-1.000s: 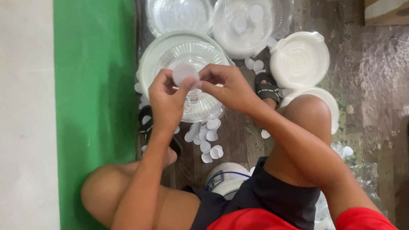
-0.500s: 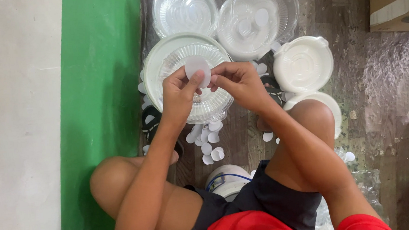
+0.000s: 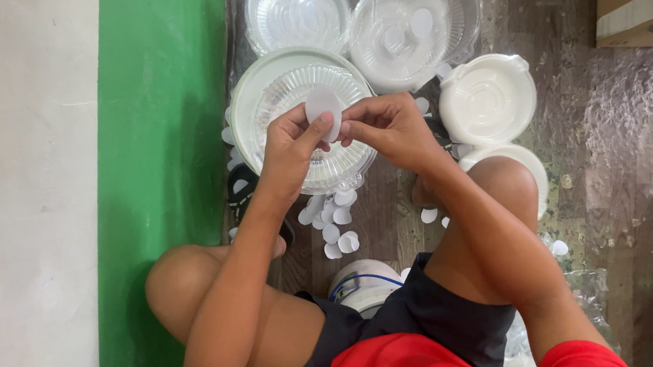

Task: The person sits on the floor and assembles clear plastic plates by attaching small white circular pieces to the rim. They pick up the pieces, press them onto the plate edges, and stack the finished plates. The person also handles a sticker and places it on a plate.

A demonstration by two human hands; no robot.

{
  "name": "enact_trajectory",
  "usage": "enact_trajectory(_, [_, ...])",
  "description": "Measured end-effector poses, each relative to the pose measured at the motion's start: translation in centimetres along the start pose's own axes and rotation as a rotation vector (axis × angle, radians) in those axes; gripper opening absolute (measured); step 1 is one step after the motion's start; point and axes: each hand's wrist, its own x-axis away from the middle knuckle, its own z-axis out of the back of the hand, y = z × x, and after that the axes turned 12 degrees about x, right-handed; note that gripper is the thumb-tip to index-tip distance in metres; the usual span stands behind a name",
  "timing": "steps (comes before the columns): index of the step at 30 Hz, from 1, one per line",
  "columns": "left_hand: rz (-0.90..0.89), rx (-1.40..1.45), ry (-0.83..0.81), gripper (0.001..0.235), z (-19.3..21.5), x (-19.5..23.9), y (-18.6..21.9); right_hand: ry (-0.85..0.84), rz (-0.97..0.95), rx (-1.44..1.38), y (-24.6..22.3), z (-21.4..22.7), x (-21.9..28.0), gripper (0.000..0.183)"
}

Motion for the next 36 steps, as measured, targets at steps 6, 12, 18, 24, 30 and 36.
enact_trajectory(6, [-0.001, -0.002, 0.01, 0.023, 0.2, 0.2, 0.1, 0.001, 0.004, -0.013, -0.6, -0.5, -0.2, 0.011])
enact_trajectory(12, [0.007, 0.033, 0.073, 0.023, -0.4, 0.7, 0.7, -0.014, 0.013, 0.044, -1.0, -0.4, -0.2, 0.012])
enact_trajectory(18, [0.055, -0.004, 0.139, 0.018, -0.6, 0.9, 1.9, 0.035, 0.02, 0.018, -1.3, -1.1, -0.5, 0.011])
enact_trajectory(24, [0.091, -0.042, 0.107, 0.027, 0.2, 0.2, 0.9, 0.011, -0.006, 0.018, -0.8, -1.0, -0.6, 0.012])
enact_trajectory(30, [0.098, -0.058, 0.094, 0.03, 0.4, 0.0, 0.0, 0.021, -0.009, 0.04, 0.1, -0.7, -0.4, 0.01])
enact_trajectory(36, [0.087, -0.017, 0.041, 0.024, -1.0, 0.4, 1.3, 0.035, -0.01, 0.07, 0.3, -0.3, -0.2, 0.01])
